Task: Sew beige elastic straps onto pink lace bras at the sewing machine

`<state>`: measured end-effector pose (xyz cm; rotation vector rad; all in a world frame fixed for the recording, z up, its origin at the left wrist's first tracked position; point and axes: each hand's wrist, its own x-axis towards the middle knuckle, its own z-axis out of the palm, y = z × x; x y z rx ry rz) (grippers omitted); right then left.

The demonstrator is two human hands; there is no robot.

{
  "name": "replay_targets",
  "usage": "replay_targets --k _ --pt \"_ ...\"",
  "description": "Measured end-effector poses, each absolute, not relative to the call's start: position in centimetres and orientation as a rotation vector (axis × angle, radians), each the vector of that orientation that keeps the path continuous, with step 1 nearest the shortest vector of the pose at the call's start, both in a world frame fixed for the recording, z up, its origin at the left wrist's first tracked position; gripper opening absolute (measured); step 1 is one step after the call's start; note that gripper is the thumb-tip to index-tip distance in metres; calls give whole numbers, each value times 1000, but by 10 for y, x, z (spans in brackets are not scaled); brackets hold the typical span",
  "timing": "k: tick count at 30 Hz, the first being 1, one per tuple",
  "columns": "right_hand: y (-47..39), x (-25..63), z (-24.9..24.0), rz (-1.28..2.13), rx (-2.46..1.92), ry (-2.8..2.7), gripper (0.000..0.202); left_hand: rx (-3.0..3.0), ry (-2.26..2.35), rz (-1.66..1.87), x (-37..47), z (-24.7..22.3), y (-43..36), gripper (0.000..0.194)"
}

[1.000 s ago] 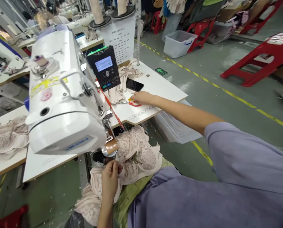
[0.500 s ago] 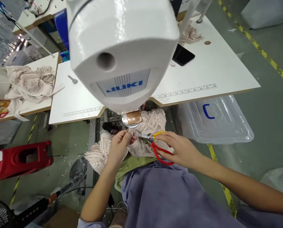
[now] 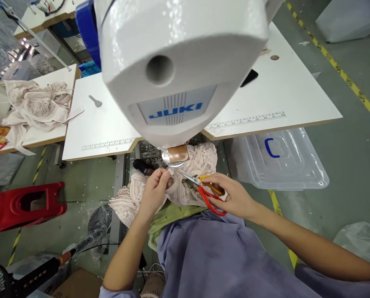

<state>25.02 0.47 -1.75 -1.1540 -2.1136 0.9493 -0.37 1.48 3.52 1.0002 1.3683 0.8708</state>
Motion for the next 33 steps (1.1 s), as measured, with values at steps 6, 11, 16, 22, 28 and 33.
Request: replay_targets --k 6,11,16,22,28,33 --pt "5 234 -19 1030 -1135 -2107 46 1072 1393 780 -8 33 16 30" --pt "17 226 -17 1116 -1121 -2098 43 1147 1412 717 -12 36 19 24" --pt "18 230 -18 1142 -1156 -2096 36 1160 1446 732 -13 42 20 29" --pt "16 260 -21 1049 -1255 -2105 32 1154 1479 872 -17 41 19 25" --pt "104 310 -12 646 -1667 -2169 47 1624 1741 719 -31 38 18 25" --pt "204 330 -7 326 -1774 -2203 36 1526 1465 440 -42 52 30 32"
